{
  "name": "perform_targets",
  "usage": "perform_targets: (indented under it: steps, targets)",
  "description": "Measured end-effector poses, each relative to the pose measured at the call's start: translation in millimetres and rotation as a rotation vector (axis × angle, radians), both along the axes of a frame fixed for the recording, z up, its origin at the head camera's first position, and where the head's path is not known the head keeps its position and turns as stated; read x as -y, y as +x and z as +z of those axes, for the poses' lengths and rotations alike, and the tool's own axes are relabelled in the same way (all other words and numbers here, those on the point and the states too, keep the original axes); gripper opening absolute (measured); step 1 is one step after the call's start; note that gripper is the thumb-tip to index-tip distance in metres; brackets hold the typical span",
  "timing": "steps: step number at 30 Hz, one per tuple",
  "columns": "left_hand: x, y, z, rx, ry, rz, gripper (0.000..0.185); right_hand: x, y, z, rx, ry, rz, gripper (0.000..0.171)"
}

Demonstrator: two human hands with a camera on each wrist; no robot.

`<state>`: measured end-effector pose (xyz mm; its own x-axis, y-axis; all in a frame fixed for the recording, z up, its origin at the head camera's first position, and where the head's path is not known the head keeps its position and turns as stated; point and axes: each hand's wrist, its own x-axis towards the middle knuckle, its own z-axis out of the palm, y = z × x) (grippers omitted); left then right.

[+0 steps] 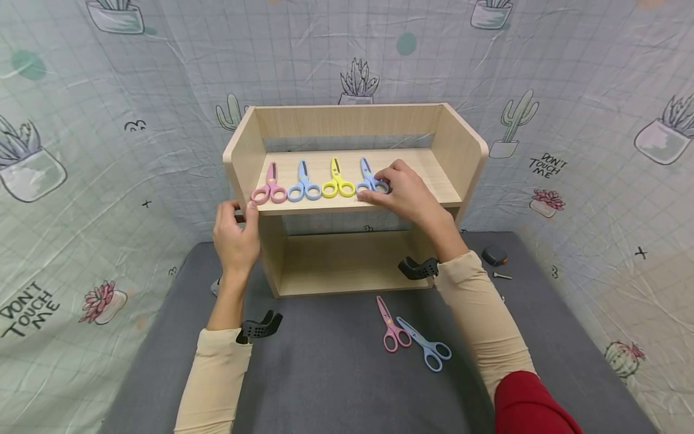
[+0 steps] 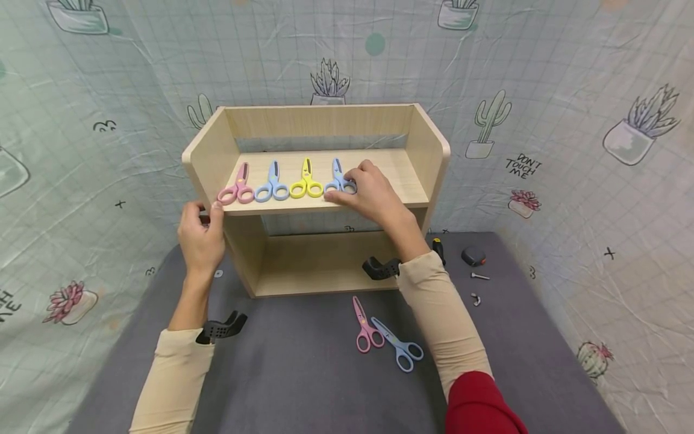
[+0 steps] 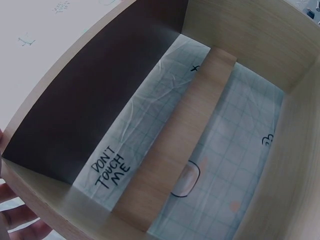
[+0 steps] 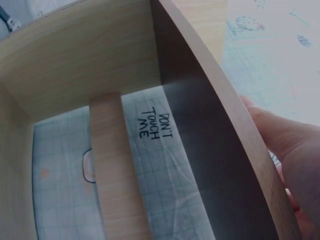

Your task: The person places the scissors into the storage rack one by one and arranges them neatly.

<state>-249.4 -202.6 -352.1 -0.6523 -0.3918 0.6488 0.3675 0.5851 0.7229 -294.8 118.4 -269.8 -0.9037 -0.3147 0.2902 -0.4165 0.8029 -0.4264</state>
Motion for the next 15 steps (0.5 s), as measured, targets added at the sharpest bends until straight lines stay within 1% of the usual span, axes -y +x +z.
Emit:
perform_targets:
  steps: [15]
  targets:
    - [-1.1,0.3,-0.2,-0.004,0.002,0.003,0.042,2.0,-1.2,-2.2,-0.004,-0.017,-0.020,0.071]
